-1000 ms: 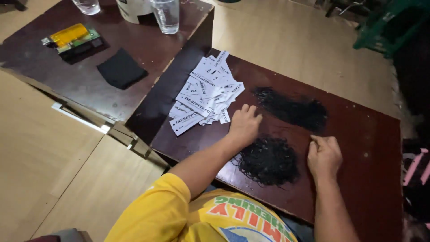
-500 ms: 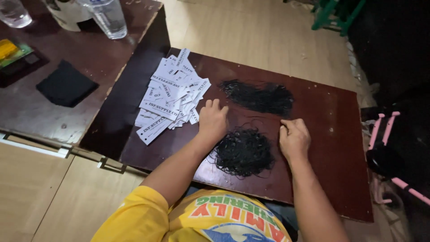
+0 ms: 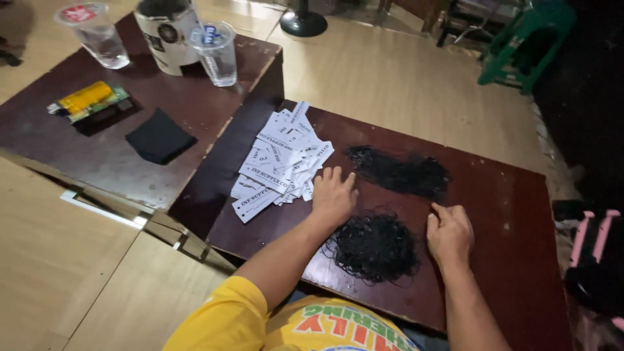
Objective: The person repeatedly picks up small clumps of black hair from a table, separates them by hand, and places them back down. The hands work continuously on the same pile without using any tools.
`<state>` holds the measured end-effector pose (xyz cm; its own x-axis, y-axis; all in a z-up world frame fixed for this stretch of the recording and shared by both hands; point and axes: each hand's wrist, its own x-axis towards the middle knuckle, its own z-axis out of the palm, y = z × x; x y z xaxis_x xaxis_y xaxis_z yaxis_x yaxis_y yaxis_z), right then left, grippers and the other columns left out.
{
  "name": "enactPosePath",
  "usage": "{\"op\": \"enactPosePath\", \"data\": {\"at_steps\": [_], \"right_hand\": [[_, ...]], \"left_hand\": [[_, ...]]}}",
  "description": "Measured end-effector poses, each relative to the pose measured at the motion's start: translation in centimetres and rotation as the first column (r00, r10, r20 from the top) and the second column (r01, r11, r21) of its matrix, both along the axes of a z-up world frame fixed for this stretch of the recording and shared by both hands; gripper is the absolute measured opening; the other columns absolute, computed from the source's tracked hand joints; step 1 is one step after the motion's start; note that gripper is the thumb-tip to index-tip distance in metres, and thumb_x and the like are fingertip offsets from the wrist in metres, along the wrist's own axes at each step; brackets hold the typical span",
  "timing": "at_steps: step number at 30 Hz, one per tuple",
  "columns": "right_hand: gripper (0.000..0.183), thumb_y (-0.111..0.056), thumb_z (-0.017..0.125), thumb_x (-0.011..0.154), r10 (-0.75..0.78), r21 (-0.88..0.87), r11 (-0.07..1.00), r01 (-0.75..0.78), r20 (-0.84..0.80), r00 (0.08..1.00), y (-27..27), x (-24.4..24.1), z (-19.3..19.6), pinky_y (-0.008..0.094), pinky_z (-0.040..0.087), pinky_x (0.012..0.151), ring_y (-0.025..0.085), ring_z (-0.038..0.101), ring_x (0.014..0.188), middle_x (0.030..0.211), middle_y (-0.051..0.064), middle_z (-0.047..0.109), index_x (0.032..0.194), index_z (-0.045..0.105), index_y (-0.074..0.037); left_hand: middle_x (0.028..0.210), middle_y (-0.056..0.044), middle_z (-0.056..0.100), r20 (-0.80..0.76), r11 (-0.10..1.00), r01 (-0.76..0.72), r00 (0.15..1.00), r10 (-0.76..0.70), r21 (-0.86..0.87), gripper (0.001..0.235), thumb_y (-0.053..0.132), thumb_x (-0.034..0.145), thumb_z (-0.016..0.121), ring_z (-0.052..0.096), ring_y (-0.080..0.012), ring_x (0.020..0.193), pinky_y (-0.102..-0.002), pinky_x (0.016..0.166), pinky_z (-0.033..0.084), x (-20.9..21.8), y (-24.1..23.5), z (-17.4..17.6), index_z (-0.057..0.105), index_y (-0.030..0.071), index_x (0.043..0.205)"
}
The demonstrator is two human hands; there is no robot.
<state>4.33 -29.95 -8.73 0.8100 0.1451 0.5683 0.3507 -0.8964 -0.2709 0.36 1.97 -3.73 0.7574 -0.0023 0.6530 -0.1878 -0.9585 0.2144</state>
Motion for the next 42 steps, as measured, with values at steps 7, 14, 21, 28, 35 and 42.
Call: {"op": "enactPosePath", "data": {"at_steps": [7,14,21,28,35,42], "right_hand": [[0.028,-0.026,0.073,0.092,-0.019,0.004,1.000,0.019,-0.038,0.999,0.2,0.1,-0.1,0.039,0.056,0.086,0.029,0.067,0.097,0.100,0.008,0.062,0.118,0.080,-0.018],[0.035,-0.023,0.075,0.088,-0.020,0.019,1.000,0.020,-0.030,0.999,0.0,-0.1,0.2,0.038,0.057,0.083,0.027,0.067,0.092,0.100,0.006,0.062,0.123,0.078,-0.018],[0.035,-0.023,0.076,0.087,-0.004,0.090,0.996,0.005,-0.016,1.000,-0.2,0.2,-0.2,0.036,0.057,0.082,0.025,0.069,0.092,0.099,0.003,0.064,0.122,0.078,-0.020],[0.077,-0.061,0.026,0.114,0.372,0.683,0.679,-0.268,-0.006,0.928,0.6,-2.1,5.5,0.029,0.048,0.056,0.016,0.053,0.059,0.064,0.006,0.051,0.081,0.073,-0.010],[0.050,-0.057,0.052,0.101,0.380,0.377,0.856,-0.353,0.003,0.925,0.6,-2.1,6.7,0.038,0.053,0.061,0.024,0.060,0.065,0.071,0.006,0.058,0.090,0.077,-0.015],[0.004,-0.010,0.076,0.087,0.323,0.408,0.881,-0.237,-0.156,0.933,2.0,-2.9,7.6,0.038,0.055,0.065,0.028,0.067,0.072,0.076,0.012,0.066,0.091,0.077,-0.010]], "left_hand": [[0.115,-0.023,0.062,-0.007,1.000,-0.019,1.000,0.019,-0.007,0.046,0.034,0.077,0.073,0.057,-0.0406,0.102,-0.047,0.070,0.042,0.5,0.0,-1.2,0.074,0.009,0.117],[0.121,-0.023,0.061,0.018,1.000,0.005,1.000,-0.005,-0.017,0.059,0.027,0.073,0.078,0.059,-0.0412,0.107,-0.047,0.071,0.046,0.4,-0.3,-0.9,0.066,0.009,0.128],[0.101,-0.013,0.059,0.061,0.999,0.027,0.998,-0.025,-0.022,0.051,0.030,0.076,0.075,0.060,-0.0347,0.089,-0.044,0.062,0.045,0.8,-0.2,-1.4,0.067,0.012,0.123],[0.084,0.000,0.057,0.112,0.983,0.112,0.989,-0.096,-0.146,0.020,0.032,0.086,0.066,0.065,-0.0232,0.078,-0.032,0.068,0.054,1.5,0.1,-2.6,0.068,0.020,0.101],[0.086,-0.001,0.067,-0.022,0.934,0.066,0.997,-0.079,-0.350,0.017,0.031,0.089,0.071,0.071,-0.0261,0.085,-0.038,0.076,0.057,2.2,0.5,-3.0,0.072,0.022,0.104],[0.083,-0.003,0.066,-0.145,0.886,0.046,0.981,-0.126,-0.462,0.014,0.031,0.091,0.069,0.072,-0.0287,0.083,-0.038,0.075,0.056,1.4,1.0,-1.7,0.072,0.021,0.101]]}}
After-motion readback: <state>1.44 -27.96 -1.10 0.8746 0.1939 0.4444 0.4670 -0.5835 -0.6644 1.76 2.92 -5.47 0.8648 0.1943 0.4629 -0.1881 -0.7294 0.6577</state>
